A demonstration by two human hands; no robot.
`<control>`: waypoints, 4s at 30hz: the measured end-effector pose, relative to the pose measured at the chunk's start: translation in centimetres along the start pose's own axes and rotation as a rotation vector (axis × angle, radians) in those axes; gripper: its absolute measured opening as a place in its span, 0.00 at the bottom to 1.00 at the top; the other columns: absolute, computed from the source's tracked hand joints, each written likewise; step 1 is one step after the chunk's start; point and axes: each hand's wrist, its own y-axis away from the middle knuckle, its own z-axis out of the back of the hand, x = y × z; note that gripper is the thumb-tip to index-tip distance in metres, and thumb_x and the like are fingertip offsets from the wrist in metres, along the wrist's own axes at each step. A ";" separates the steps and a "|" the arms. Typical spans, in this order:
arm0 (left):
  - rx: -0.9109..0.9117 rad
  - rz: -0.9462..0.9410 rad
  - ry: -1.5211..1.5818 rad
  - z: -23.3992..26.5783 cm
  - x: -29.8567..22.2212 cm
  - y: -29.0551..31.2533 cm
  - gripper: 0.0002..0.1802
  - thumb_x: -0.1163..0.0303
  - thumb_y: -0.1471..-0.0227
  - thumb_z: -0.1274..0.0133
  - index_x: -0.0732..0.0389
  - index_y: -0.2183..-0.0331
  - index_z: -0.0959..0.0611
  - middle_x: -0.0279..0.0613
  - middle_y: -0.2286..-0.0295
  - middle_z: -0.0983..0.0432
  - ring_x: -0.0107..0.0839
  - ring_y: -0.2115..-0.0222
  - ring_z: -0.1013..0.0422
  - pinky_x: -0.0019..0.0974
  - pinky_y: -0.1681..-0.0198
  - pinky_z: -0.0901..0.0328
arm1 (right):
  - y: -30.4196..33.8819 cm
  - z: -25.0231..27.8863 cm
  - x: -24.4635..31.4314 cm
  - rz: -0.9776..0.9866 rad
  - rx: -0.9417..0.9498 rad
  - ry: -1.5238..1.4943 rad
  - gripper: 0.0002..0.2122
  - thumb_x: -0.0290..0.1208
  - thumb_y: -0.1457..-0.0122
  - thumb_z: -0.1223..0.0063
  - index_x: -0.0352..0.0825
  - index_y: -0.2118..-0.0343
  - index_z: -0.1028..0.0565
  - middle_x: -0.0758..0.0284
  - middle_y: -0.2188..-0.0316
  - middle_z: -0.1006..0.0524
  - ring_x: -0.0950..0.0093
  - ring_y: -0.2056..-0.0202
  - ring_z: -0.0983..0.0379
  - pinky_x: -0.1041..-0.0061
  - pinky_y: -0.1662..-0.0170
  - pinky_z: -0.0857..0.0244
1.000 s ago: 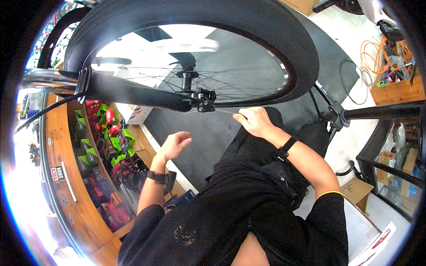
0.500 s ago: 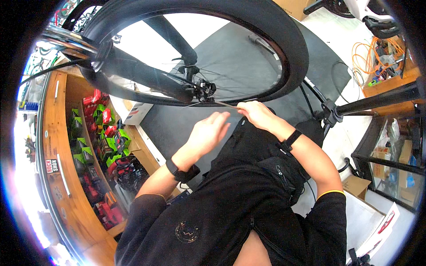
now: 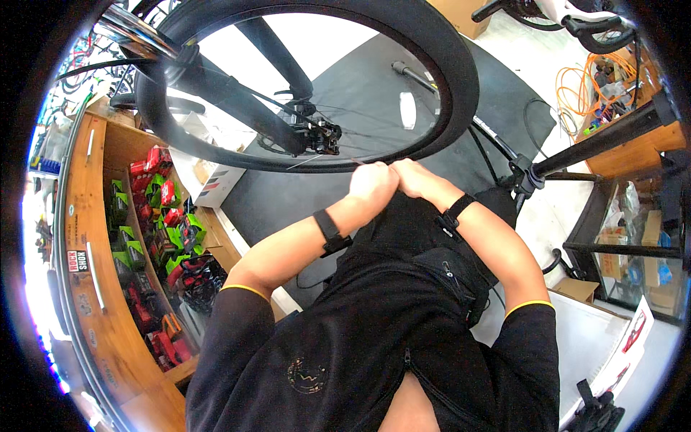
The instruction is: The person assembles a bicycle by using an allen key to tighten the front wheel hub, picking up cutters from a workbench, and trimming a zip tie on the brake assembly.
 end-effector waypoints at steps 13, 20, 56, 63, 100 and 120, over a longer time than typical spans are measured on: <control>-0.018 0.462 1.062 -1.1 2.6 8.5 0.07 0.71 0.42 0.53 0.65 0.69 0.29 0.45 0.76 0.21 0.30 0.81 0.25 0.33 0.77 0.32 | 0.5 -0.2 6.6 0.114 0.011 -0.994 0.09 0.28 0.38 0.49 0.28 0.62 0.25 0.67 0.71 0.23 0.80 0.72 0.27 0.81 0.67 0.31; -0.250 0.486 0.940 0.5 5.3 9.4 0.08 0.72 0.44 0.48 0.66 0.63 0.22 0.46 0.73 0.21 0.30 0.78 0.26 0.33 0.75 0.32 | -1.5 -1.6 8.2 0.117 -0.110 -1.322 0.08 0.27 0.36 0.55 0.28 0.59 0.26 0.65 0.66 0.23 0.78 0.68 0.25 0.79 0.63 0.30; -1.198 0.331 1.221 16.4 13.4 3.5 0.17 0.57 0.35 0.61 0.63 0.60 0.30 0.38 0.72 0.28 0.26 0.70 0.33 0.30 0.64 0.37 | -3.4 -0.4 6.8 0.010 0.226 -1.541 0.08 0.32 0.38 0.49 0.34 0.64 0.23 0.69 0.68 0.22 0.78 0.67 0.26 0.79 0.61 0.32; -1.415 0.375 1.058 15.9 13.4 1.9 0.10 0.70 0.41 0.49 0.63 0.74 0.28 0.34 0.81 0.30 0.22 0.81 0.34 0.26 0.76 0.38 | 0.1 1.4 12.4 -0.337 0.175 -1.331 0.08 0.31 0.36 0.54 0.32 0.60 0.34 0.66 0.72 0.29 0.72 0.69 0.27 0.64 0.63 0.25; -1.398 0.249 1.179 15.5 13.9 1.6 0.09 0.72 0.46 0.43 0.62 0.67 0.28 0.35 0.78 0.28 0.23 0.79 0.32 0.25 0.74 0.37 | -2.0 -0.6 8.6 0.068 -0.119 -1.045 0.09 0.27 0.37 0.54 0.25 0.65 0.25 0.64 0.72 0.22 0.76 0.72 0.22 0.78 0.69 0.27; -1.400 0.259 1.131 15.4 14.0 1.5 0.08 0.71 0.45 0.44 0.62 0.68 0.27 0.35 0.78 0.27 0.23 0.78 0.32 0.26 0.74 0.37 | -3.1 0.8 6.8 0.086 0.178 -1.191 0.13 0.37 0.35 0.53 0.33 0.65 0.23 0.67 0.72 0.20 0.83 0.73 0.25 0.82 0.68 0.31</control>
